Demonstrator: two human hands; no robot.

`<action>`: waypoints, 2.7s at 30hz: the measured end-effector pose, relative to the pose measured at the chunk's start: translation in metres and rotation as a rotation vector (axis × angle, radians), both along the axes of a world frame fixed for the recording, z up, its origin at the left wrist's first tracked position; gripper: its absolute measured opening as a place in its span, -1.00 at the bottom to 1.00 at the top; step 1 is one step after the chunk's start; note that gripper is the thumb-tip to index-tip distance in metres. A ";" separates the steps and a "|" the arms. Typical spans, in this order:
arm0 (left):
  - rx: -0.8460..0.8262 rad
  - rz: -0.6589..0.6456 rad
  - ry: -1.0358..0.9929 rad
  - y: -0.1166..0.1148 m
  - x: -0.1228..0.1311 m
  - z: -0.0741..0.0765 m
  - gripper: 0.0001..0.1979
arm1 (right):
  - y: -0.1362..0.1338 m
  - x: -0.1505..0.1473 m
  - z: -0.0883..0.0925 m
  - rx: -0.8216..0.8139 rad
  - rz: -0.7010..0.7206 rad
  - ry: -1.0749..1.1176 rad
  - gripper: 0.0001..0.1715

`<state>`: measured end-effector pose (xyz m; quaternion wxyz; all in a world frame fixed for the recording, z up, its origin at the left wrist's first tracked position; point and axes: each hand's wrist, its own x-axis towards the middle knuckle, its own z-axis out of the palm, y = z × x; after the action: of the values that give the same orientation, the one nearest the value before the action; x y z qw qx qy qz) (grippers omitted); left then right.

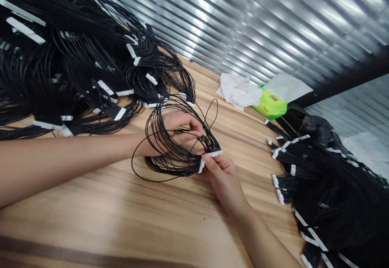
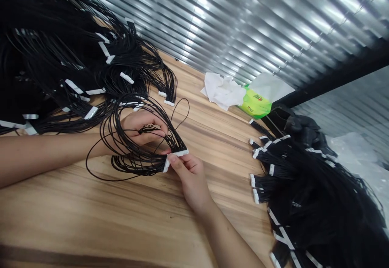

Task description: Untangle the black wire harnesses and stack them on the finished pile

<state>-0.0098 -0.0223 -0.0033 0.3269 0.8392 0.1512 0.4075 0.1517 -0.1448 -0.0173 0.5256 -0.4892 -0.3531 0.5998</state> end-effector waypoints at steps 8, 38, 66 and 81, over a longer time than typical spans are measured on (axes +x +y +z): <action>-0.232 0.080 -0.020 0.000 0.005 0.001 -0.88 | -0.001 0.001 -0.002 -0.004 0.011 0.007 -0.81; -0.905 -0.440 0.159 -0.026 0.013 0.008 -0.53 | -0.002 -0.021 -0.006 0.076 -0.268 -0.052 -0.82; -1.110 -0.636 -0.011 -0.047 0.010 0.009 -0.46 | -0.018 -0.035 0.005 0.127 -0.222 -0.250 -0.74; 0.073 -0.063 0.175 -0.005 -0.009 0.006 -0.71 | -0.003 -0.008 -0.002 0.137 -0.443 -0.135 -0.68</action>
<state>-0.0189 -0.0271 0.0026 0.2943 0.8873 0.1378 0.3274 0.1439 -0.1481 -0.0194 0.6516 -0.5569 -0.3115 0.4102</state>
